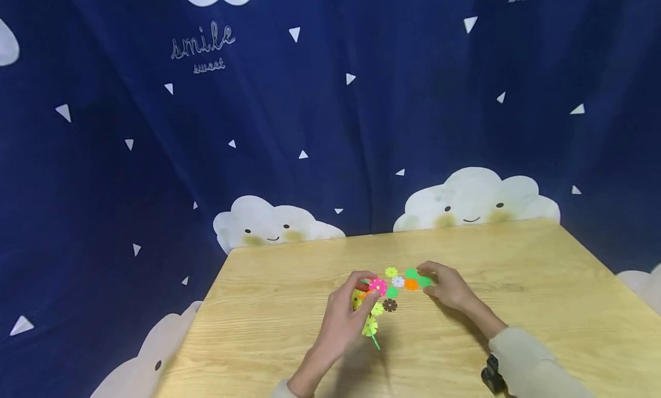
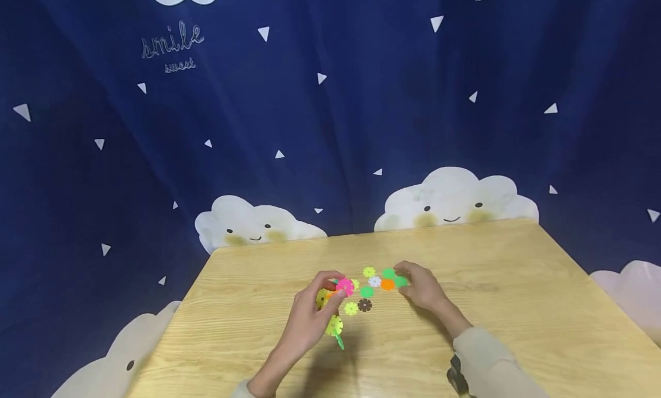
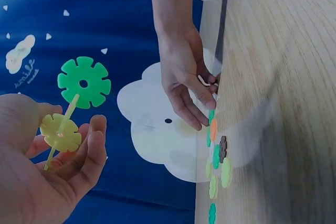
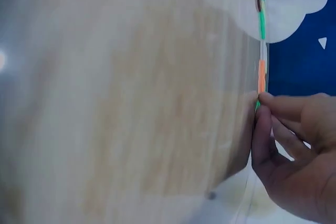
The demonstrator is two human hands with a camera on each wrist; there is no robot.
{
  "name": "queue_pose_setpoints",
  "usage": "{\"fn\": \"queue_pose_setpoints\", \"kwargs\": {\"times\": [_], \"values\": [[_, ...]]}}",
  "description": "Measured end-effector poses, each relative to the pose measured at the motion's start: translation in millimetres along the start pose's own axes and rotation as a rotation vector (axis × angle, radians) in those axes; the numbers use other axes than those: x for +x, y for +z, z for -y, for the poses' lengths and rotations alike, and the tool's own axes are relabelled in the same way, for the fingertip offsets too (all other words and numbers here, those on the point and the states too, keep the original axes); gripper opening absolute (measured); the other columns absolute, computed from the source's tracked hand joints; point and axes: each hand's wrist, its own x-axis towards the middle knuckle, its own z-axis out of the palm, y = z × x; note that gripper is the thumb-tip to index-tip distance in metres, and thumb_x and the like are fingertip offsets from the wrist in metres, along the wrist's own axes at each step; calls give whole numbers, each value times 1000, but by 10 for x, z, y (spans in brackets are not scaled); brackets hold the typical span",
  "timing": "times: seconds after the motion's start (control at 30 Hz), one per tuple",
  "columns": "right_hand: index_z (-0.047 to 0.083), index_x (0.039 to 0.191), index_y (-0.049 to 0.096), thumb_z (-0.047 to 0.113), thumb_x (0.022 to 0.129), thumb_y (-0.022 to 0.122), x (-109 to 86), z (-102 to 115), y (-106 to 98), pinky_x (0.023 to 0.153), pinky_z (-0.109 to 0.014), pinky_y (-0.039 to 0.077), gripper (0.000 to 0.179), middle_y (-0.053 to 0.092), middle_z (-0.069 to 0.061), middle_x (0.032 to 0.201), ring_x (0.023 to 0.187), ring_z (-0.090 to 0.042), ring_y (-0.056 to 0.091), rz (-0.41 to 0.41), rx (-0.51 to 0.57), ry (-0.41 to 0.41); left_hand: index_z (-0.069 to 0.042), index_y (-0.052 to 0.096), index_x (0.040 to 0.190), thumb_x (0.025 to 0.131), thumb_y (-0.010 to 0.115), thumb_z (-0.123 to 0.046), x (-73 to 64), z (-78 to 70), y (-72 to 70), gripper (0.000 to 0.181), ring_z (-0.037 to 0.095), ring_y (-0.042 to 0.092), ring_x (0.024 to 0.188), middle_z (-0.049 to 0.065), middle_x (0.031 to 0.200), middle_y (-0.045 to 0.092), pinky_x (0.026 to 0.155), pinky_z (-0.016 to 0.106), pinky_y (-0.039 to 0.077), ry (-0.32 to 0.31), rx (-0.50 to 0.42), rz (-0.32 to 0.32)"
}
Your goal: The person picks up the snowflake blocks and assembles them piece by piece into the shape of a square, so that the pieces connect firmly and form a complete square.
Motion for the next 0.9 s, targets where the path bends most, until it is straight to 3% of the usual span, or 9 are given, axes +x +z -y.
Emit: {"fn": "queue_pose_setpoints", "kwargs": {"times": [0.33,0.6,0.73,0.9], "values": [[-3,114,70,-14,81,77,-54,51,30,95,-58,56,35,72,-16,112,110,-43,66,-15,-84,6,-24,66,127,103,66,-31,17,-34,53,25,2,37,49,6,106,71,51,21,42,8,-26,11],[-2,111,72,-11,82,78,-188,25,-58,80,-40,57,30,70,-11,104,94,-25,62,12,-31,54,-27,65,129,105,62,-32,42,-53,105,25,3,40,53,6,106,71,54,22,43,18,-19,26],[-3,105,73,-10,86,76,-255,42,-164,67,-27,51,20,69,-8,94,83,-20,56,23,7,47,-28,63,132,106,61,-32,64,-76,129,26,4,41,54,3,106,71,54,21,43,36,-20,22],[0,100,75,-7,91,72,-303,142,-328,61,-24,48,12,68,-6,89,78,-19,54,32,62,65,-28,62,134,106,62,-28,83,-106,140,28,3,38,51,1,107,70,48,20,39,35,-41,24]]}}
